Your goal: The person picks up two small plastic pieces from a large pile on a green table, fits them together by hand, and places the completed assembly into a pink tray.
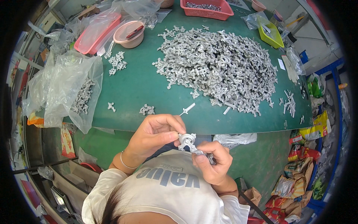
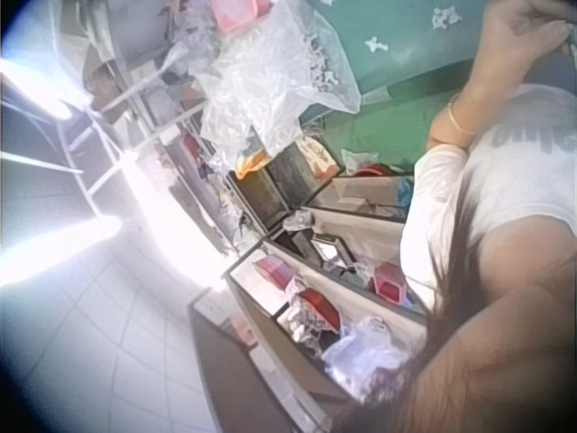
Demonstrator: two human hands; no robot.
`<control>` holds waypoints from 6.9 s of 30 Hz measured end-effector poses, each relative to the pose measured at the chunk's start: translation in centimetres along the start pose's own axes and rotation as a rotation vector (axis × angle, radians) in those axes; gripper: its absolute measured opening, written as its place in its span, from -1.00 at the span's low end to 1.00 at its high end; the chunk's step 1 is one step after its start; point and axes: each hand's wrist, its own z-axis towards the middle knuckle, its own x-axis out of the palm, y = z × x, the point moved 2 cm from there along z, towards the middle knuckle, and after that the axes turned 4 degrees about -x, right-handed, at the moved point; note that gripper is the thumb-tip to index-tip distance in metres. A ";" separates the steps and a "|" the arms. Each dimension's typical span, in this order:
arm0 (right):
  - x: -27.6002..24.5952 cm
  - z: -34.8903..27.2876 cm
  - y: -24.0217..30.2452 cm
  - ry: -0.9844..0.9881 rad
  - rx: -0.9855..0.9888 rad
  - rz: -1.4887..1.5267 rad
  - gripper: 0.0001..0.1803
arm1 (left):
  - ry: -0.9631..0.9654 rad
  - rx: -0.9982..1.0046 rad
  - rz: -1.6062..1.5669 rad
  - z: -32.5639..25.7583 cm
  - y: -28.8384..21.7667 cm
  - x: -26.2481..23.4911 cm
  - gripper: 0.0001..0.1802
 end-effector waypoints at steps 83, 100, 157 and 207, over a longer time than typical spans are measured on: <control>-4.2 -0.6 -14.6 -0.431 0.831 1.193 -0.88 | -0.227 0.314 1.933 5.2 0.5 -15.4 -0.54; -5.0 -1.0 -14.4 -0.494 0.857 1.148 -0.90 | -0.040 0.318 2.156 8.4 4.7 -14.5 -0.45; -0.3 4.0 -3.0 -0.210 0.291 0.391 -0.84 | -0.067 0.477 1.206 -2.6 -4.8 1.2 -0.53; 0.7 1.8 -0.6 -0.086 -0.061 0.201 -0.80 | -0.131 0.326 0.372 -1.0 -1.7 1.8 -0.67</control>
